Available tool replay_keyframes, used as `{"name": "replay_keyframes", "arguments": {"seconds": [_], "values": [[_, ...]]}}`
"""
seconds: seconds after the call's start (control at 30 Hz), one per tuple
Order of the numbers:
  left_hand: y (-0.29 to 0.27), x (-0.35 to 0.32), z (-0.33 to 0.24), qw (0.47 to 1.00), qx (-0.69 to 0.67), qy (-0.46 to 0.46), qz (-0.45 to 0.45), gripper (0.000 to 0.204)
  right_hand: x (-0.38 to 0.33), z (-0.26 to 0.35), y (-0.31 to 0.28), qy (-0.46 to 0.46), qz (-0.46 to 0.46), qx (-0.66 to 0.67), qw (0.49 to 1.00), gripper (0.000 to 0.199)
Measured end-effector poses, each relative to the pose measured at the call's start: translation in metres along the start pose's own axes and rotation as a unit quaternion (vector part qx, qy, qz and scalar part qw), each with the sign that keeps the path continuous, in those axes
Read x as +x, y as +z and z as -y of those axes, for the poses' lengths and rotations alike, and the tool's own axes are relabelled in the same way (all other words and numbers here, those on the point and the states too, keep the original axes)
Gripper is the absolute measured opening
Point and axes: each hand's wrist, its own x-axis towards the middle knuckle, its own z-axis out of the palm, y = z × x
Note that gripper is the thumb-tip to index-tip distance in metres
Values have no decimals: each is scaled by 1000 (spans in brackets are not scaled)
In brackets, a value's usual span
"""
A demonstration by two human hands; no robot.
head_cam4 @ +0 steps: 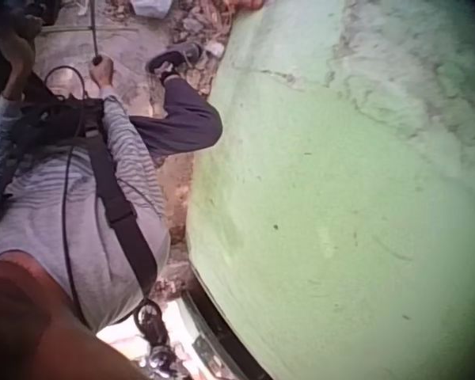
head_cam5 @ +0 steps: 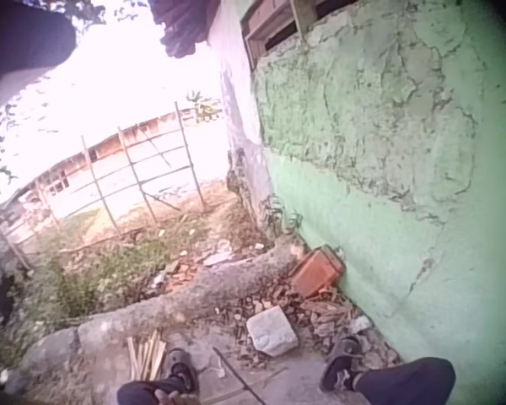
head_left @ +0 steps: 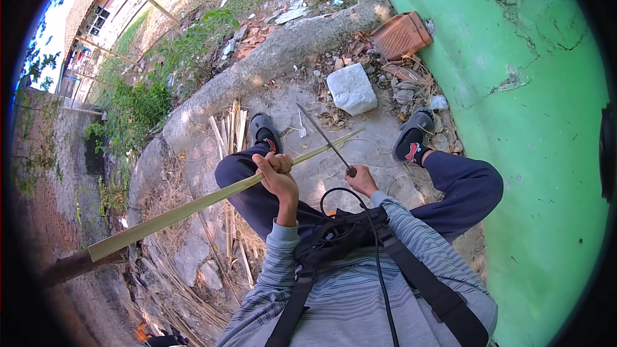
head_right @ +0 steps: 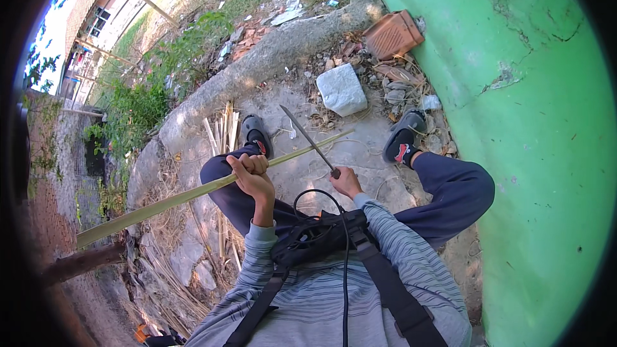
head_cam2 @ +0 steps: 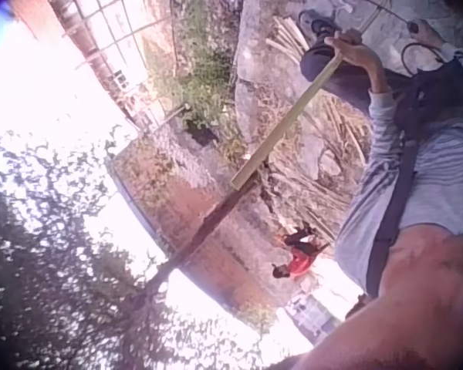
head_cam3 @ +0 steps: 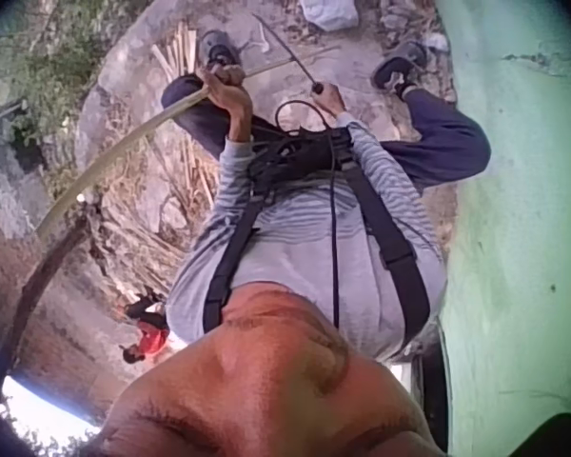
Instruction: The person shaves a bamboo strip by scraping along its length with a knife.
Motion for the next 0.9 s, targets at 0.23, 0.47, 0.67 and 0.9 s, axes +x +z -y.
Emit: {"name": "replay_keyframes", "arguments": {"seconds": [0.23, 0.47, 0.67, 0.9], "values": [[-14, 2, -5, 1000, 7, 3, -22, 60, -12, 36, -2, -67, 62, 39, 995, 23], [-8, 1, -1, 1000, -7, -2, -15, 59, 6, -24, -2, 40, -19, -33, 998, 25], [-13, 5, -6, 1000, 3, -3, -19, 57, -6, -25, 10, -23, 48, 19, 998, 22], [-8, 6, 0, 1000, -13, 4, -5, 57, 7, -57, -9, 130, -14, -27, 991, 27]]}}
